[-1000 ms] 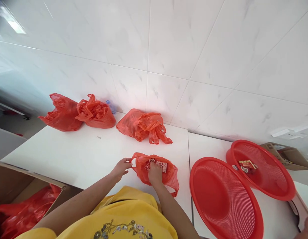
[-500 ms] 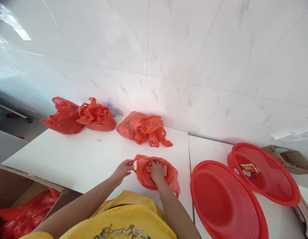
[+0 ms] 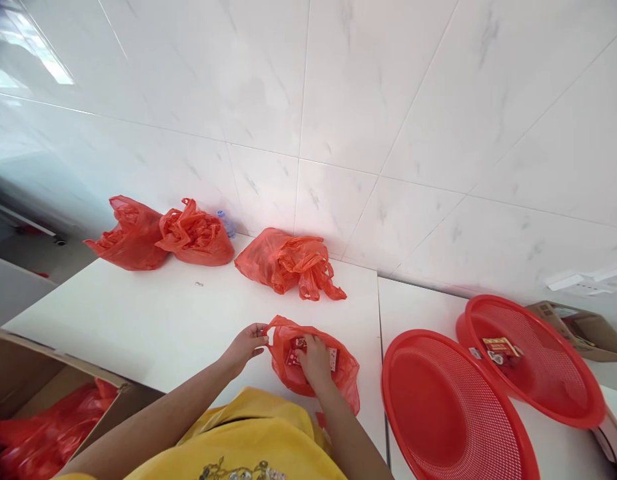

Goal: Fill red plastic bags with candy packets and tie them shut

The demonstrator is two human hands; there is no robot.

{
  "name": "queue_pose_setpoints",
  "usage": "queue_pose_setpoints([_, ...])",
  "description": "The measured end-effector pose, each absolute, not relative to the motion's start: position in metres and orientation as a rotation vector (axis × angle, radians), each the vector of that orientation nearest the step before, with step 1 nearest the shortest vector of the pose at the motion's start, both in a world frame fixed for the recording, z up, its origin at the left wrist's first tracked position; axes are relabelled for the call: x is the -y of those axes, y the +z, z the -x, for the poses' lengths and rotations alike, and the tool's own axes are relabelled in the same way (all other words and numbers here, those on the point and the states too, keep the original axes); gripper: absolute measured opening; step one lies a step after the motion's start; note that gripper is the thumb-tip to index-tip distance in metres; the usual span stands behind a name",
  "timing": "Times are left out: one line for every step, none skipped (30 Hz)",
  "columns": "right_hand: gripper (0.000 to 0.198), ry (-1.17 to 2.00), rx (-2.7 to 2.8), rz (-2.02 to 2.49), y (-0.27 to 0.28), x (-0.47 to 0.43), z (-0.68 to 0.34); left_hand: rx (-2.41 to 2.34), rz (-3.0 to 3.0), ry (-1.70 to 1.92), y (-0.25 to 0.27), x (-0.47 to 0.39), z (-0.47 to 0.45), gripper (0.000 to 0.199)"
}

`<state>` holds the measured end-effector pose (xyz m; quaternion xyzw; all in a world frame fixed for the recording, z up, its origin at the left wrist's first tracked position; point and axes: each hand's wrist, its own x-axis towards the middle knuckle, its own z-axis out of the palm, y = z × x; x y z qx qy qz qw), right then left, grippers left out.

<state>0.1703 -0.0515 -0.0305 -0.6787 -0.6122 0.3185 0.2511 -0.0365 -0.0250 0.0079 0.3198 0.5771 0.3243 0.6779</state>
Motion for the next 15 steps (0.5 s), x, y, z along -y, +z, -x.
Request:
queue_pose_setpoints([0.032,0.856,1.650,1.854,-0.025,0.060,-0.176,-1.294,-0.722,0.729,0.008,0.025,0.037,0.033])
queue_pose_setpoints([0.030,0.823,1.628,1.869,-0.021,0.068,-0.183,-1.290,-0.725,0.729,0.009,0.024,0.037,0.033])
queue_pose_setpoints([0.031,0.759,1.598,1.895,-0.018,0.078,-0.191,-1.286,-0.728,0.727,0.009,0.023,0.038,0.032])
queue_pose_setpoints([0.034,0.670,1.561,1.932,-0.016,0.088,-0.200,-1.284,-0.730,0.725,0.009,0.023,0.038,0.032])
queue_pose_setpoints([0.038,0.571,1.516,1.978,-0.015,0.099,-0.209,-1.280,-0.731,0.720,0.010,0.022,0.038,0.032])
queue_pose_setpoints([0.043,0.478,1.461,2.031,-0.015,0.109,-0.219,-1.276,-0.735,0.714,0.010,0.021,0.038,0.033])
queue_pose_setpoints([0.050,0.417,1.393,2.084,-0.017,0.118,-0.228,-1.272,-0.741,0.705,0.010,0.020,0.038,0.033])
queue_pose_setpoints([0.059,0.406,1.313,2.134,-0.019,0.127,-0.237,-1.269,-0.749,0.696,0.010,0.020,0.038,0.034])
queue_pose_setpoints([0.067,0.454,1.228,2.172,-0.023,0.135,-0.244,-1.265,-0.758,0.688,0.010,0.019,0.038,0.034])
queue_pose_setpoints([0.075,0.548,1.129,2.200,-0.027,0.143,-0.249,-1.260,-0.767,0.680,0.011,0.019,0.038,0.034])
queue_pose_setpoints([0.083,0.671,1.015,2.215,-0.033,0.149,-0.253,-1.253,-0.777,0.673,0.012,0.018,0.037,0.034])
queue_pose_setpoints([0.089,0.801,0.892,2.215,-0.038,0.154,-0.256,-1.246,-0.785,0.667,0.012,0.018,0.037,0.033])
queue_pose_setpoints([0.095,0.916,0.770,2.200,-0.045,0.159,-0.257,-1.238,-0.792,0.662,0.013,0.018,0.037,0.033])
queue_pose_setpoints([0.098,0.997,0.656,2.173,-0.050,0.163,-0.257,-1.230,-0.799,0.656,0.014,0.018,0.037,0.034])
queue_pose_setpoints([0.098,1.050,0.559,2.134,-0.056,0.166,-0.256,-1.222,-0.806,0.649,0.014,0.018,0.037,0.034])
